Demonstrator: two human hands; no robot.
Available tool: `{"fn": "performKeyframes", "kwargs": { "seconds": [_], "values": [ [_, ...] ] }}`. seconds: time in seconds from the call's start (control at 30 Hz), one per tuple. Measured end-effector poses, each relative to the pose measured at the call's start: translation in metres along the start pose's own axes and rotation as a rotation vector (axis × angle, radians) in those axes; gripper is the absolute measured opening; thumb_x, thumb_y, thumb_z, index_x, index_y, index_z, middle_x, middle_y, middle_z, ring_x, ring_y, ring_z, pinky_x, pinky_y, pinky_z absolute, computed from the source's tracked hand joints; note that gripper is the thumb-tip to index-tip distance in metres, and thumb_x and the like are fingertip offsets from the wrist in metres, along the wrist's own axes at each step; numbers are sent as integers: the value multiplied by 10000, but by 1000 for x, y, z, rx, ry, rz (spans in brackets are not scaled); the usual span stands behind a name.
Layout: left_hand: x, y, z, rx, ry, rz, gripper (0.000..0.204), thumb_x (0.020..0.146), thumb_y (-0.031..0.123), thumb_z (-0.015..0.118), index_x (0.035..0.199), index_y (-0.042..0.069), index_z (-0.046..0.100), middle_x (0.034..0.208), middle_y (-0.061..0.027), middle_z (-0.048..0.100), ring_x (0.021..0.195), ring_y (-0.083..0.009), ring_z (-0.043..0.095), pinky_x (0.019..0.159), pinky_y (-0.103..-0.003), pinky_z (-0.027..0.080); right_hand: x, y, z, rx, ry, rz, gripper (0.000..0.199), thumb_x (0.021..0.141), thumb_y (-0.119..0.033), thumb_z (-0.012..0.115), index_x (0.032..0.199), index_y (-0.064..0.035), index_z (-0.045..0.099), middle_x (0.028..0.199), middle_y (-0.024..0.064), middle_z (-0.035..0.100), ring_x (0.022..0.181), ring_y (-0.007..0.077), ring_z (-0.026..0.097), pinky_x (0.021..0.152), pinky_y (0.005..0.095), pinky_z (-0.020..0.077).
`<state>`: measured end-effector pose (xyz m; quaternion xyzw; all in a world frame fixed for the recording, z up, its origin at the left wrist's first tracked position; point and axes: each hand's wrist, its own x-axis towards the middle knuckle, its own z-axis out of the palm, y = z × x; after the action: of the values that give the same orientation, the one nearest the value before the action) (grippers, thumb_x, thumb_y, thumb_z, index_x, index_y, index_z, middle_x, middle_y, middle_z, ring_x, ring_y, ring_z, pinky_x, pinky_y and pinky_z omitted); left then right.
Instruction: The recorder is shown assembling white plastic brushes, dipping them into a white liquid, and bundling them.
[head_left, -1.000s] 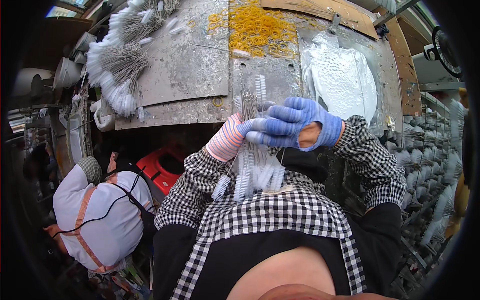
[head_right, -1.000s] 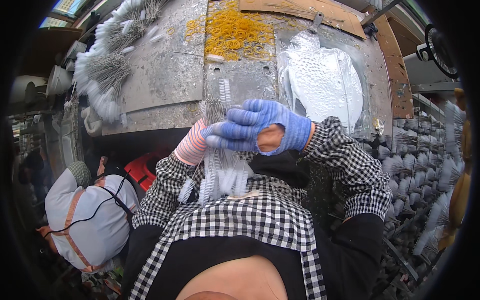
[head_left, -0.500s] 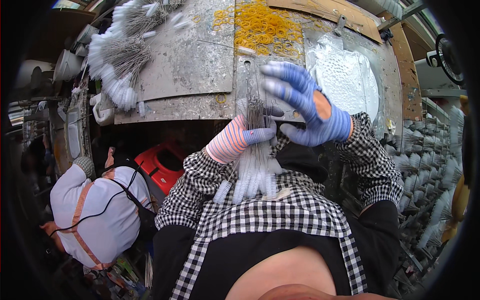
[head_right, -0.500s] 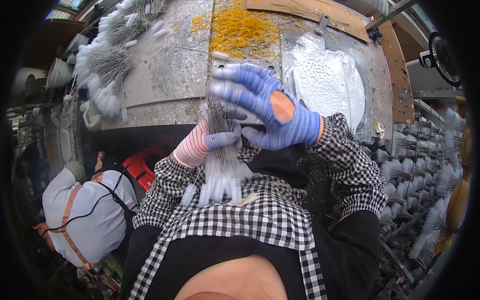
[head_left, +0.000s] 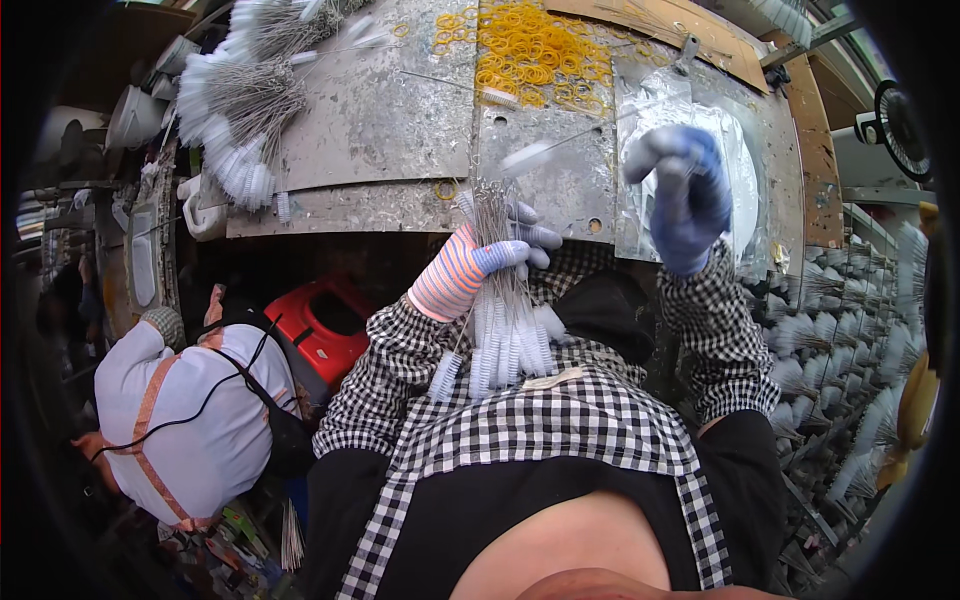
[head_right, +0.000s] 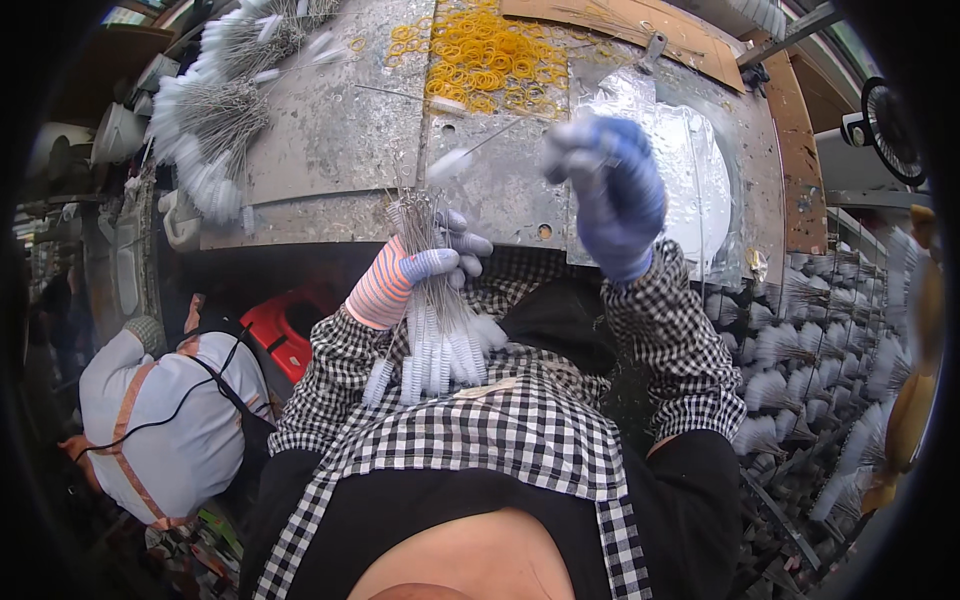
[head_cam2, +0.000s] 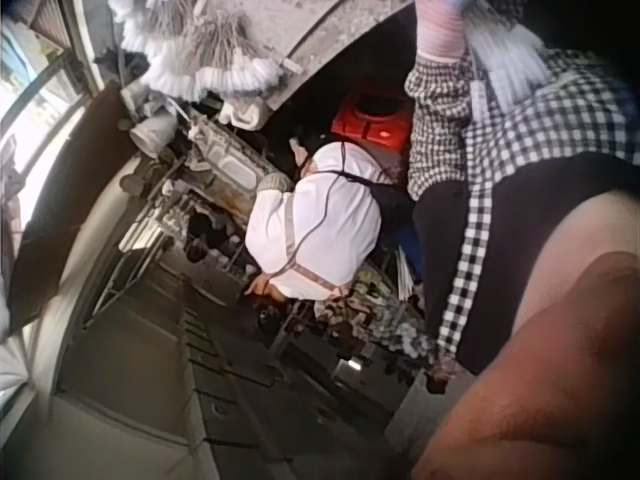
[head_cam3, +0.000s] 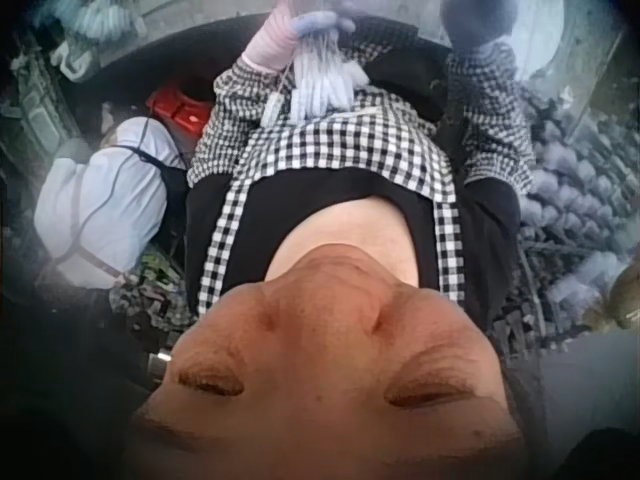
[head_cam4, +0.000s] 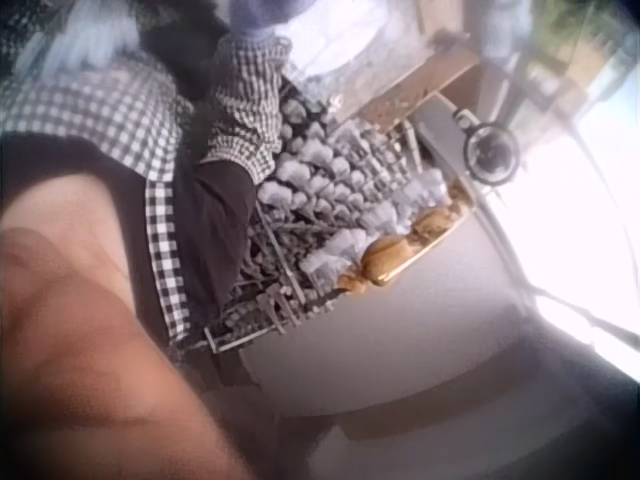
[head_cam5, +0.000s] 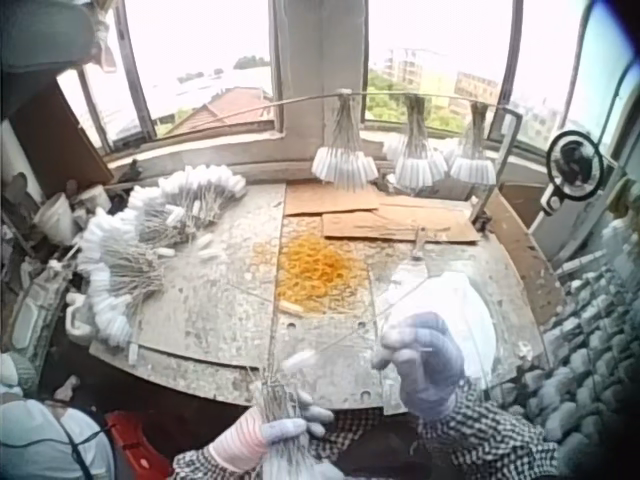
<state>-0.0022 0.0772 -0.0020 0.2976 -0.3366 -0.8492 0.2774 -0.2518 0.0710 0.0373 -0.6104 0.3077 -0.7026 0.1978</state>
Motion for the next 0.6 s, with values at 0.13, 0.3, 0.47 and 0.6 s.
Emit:
{"fn": "performKeyframes", "kwargs": {
  "seconds": [0.13,0.3,0.47,0.6],
  "values": [
    [3,-4,-4,-48,54,37,490,903,123,685,1339,44,476,1372,-248,597,1197,-318,656,985,-412,565,-42,-22,9,-140,-773,-12,355,868,-83,732,1208,5,672,1009,161,677,814,283,702,724,362,583],
    [4,-23,-23,-309,187,-1,398,941,122,665,1317,86,540,1242,-166,655,1104,-311,692,930,-421,601,-70,-3,17,-336,-905,-320,328,856,-89,686,1174,-10,703,1121,131,687,982,304,696,863,399,585],
    [4,-31,-39,-328,134,5,303,1002,93,639,1294,100,555,1030,-83,686,825,-184,707,711,-306,609,-73,-4,16,-127,-864,-130,391,791,-99,708,1177,-31,695,1216,147,679,1068,339,679,919,444,560],
    [4,-27,-34,-275,292,43,269,959,104,692,1206,87,588,947,-69,700,792,-146,697,703,-257,585,-57,22,27,-661,-543,21,548,788,-131,714,1320,-52,611,1203,136,690,1105,341,657,994,460,509]
  ]
}}
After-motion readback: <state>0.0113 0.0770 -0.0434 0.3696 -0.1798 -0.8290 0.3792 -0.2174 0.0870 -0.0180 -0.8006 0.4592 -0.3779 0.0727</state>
